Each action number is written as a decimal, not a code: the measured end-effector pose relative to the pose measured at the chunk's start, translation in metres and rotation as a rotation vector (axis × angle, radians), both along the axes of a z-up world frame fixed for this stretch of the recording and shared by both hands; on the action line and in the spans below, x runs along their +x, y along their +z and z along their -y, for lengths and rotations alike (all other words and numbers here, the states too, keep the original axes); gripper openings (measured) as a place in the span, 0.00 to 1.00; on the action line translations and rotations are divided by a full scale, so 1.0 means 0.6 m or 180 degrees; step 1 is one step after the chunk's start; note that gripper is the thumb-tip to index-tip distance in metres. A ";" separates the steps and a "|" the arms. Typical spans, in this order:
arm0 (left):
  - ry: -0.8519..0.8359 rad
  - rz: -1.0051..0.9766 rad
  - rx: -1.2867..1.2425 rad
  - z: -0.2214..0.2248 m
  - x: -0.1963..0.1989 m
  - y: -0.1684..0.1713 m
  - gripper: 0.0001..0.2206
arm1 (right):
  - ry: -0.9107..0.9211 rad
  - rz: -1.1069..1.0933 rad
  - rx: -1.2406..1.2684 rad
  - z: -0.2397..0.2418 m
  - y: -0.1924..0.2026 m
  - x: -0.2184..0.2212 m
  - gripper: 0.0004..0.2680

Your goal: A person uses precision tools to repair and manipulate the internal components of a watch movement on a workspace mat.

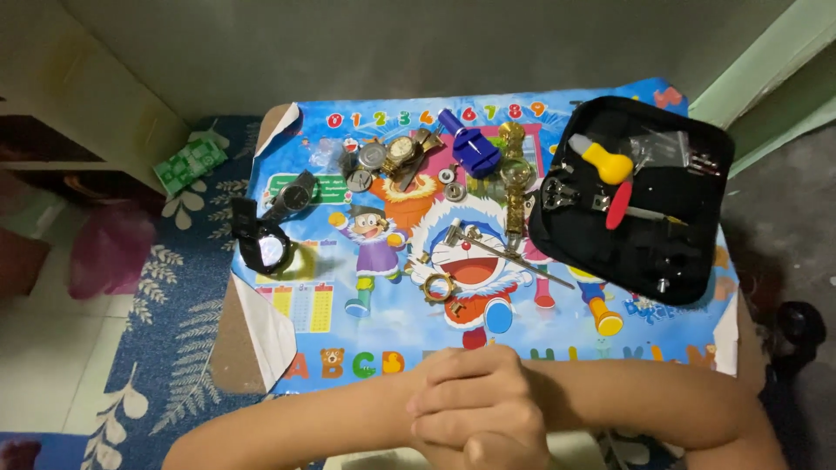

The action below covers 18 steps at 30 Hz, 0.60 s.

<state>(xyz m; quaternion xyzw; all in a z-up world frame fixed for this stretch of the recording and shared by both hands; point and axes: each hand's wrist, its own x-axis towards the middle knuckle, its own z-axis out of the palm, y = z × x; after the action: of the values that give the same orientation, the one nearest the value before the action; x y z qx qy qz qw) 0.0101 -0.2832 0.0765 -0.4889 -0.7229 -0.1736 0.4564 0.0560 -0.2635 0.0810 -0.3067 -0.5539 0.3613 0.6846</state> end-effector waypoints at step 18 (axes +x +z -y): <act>0.1779 -0.1620 -0.0200 -0.062 -0.021 0.007 0.13 | 0.0502 -0.2086 -0.1030 0.020 0.002 -0.083 0.12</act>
<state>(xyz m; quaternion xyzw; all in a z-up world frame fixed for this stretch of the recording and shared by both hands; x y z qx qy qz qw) -0.0023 -0.2462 0.0805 -0.3141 -0.6968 0.1069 0.6359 0.0060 -0.2753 0.0821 -0.2354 -0.2630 0.5748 0.7383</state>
